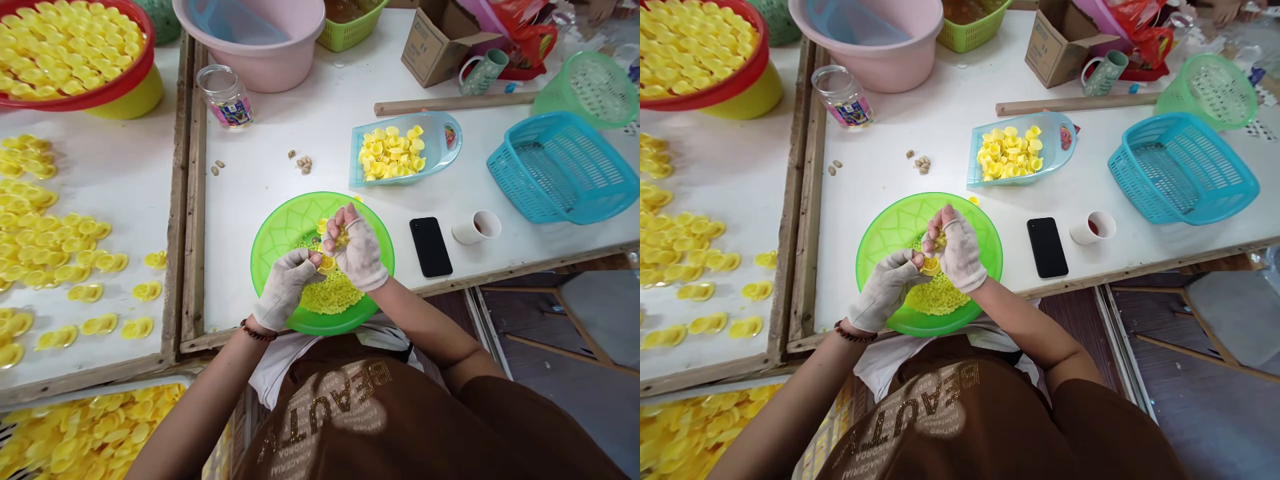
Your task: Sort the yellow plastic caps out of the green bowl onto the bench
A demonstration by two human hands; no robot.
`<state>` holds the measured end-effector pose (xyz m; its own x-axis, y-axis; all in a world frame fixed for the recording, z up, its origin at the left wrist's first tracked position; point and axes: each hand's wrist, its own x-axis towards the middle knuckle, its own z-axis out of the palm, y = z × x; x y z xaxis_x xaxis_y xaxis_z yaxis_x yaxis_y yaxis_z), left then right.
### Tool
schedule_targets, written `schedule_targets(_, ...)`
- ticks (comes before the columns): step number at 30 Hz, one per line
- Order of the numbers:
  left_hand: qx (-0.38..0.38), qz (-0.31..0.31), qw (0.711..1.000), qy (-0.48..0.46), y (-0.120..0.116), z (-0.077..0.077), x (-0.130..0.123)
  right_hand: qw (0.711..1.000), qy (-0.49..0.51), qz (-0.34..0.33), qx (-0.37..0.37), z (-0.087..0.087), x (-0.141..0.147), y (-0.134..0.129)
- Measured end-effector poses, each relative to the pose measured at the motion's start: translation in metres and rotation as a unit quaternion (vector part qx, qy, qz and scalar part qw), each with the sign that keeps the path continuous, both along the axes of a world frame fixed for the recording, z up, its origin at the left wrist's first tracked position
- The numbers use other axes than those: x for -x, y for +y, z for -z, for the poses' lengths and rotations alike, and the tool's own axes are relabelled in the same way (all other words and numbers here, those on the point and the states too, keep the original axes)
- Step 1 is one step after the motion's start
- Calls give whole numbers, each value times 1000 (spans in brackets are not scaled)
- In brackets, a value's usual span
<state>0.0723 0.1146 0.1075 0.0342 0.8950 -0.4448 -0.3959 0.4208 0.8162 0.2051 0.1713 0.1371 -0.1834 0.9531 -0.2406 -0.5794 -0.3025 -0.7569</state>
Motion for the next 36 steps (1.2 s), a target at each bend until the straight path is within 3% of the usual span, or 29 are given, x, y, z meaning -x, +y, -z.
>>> schedule_targets(4,1,4,1000,17,0,-1,-1,1000,21,11,-17,6,1,0)
schedule_targets(11,-1,-1,1000,19,-1,-2,0,996,74,-20,53,8,-11,8)
schedule_targets(13,-2,-18,999,27,-2,-1,2,998,24,-44,38,10,-22,7)
schedule_targets(15,-21,-34,996,75,-2,-1,5,991,-93,-95,-14,14,-34,3)
schedule_targets(19,-43,-45,991,117,-1,1,8,906,-345,-151,-195,20,-47,-10)
schedule_targets(22,-33,-46,995,86,0,5,8,880,-378,-165,-236,21,-41,-21)
schedule_targets(27,-50,-44,994,87,-5,9,8,881,-367,-173,-244,22,-32,-28)
schedule_targets(32,-27,-68,996,59,-7,6,12,922,-289,-206,-155,22,-44,-23)
schedule_targets(36,26,-54,998,-4,-3,1,9,936,-258,-197,-133,21,-42,-24)
